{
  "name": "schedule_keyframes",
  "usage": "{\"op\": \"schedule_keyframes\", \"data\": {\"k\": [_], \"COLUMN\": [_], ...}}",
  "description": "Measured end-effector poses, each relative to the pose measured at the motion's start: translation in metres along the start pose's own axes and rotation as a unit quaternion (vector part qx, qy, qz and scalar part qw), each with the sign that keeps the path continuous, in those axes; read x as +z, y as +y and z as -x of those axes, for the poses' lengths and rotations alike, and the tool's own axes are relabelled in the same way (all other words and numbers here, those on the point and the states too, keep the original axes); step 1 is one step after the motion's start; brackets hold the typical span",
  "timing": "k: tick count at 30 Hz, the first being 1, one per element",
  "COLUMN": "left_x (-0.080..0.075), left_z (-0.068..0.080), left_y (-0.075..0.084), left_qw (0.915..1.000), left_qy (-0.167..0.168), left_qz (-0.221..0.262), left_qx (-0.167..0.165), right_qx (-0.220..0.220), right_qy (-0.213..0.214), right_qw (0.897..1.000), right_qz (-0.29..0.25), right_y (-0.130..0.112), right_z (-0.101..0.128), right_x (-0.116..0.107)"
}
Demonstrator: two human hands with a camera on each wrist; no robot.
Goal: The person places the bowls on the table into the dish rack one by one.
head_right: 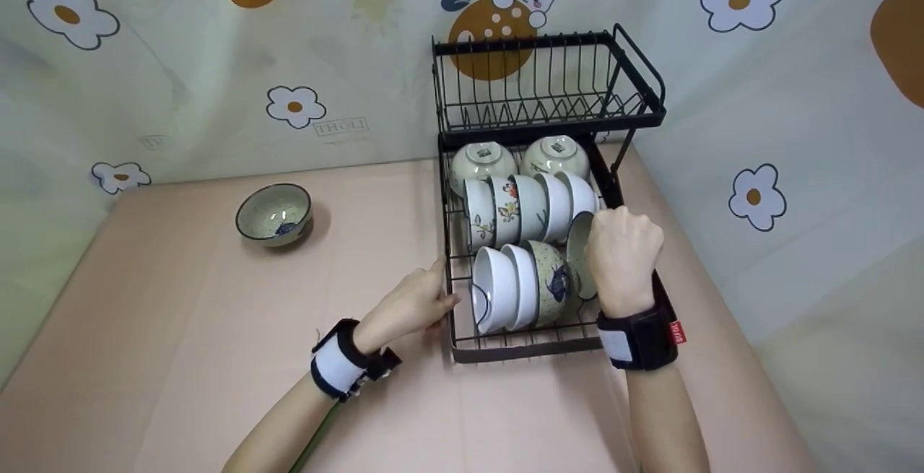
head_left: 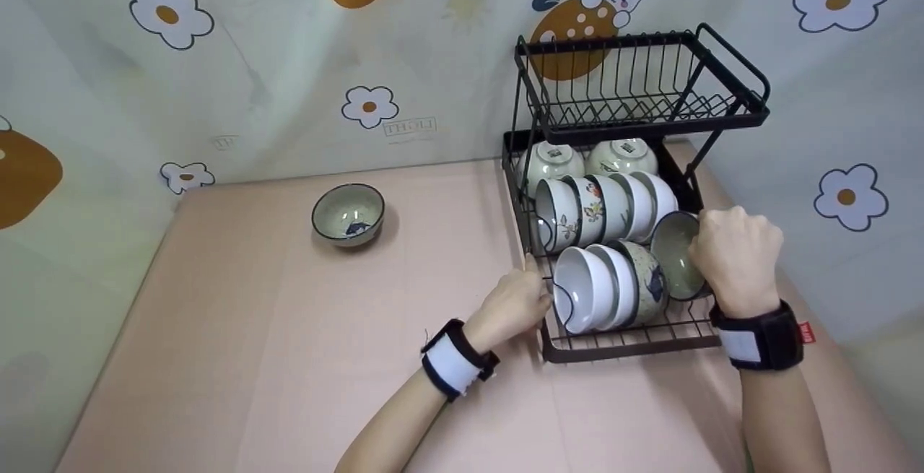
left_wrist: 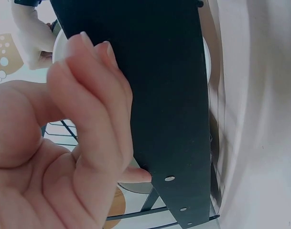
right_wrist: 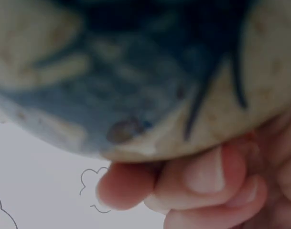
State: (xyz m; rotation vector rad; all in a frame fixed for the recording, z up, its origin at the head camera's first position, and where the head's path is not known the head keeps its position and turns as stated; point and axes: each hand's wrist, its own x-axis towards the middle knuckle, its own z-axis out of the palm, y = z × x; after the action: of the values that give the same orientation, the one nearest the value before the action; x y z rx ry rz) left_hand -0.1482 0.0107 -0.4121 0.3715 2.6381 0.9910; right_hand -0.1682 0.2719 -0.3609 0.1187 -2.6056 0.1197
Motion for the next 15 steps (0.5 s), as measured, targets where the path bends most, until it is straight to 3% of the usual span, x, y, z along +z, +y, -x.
{"op": "schedule_keyframes", "data": {"k": [9,15], "left_x": [0.0,-0.001], "left_z": [0.0,0.001], "left_y": [-0.001,0.0], "left_qw": [0.9999,0.9997], "left_qy": [-0.005,-0.008], "left_qz": [0.011,0.023], "left_qx": [0.001,-0.005], "right_qx": [-0.022,-0.031], "right_qy": [-0.029,-0.007], "right_qw": [0.999,0.999], "right_qz": [0.028,0.044], "right_y": [-0.016,-0.022], "right_z": [0.003,0.006], "right_x": [0.014,0.02]}}
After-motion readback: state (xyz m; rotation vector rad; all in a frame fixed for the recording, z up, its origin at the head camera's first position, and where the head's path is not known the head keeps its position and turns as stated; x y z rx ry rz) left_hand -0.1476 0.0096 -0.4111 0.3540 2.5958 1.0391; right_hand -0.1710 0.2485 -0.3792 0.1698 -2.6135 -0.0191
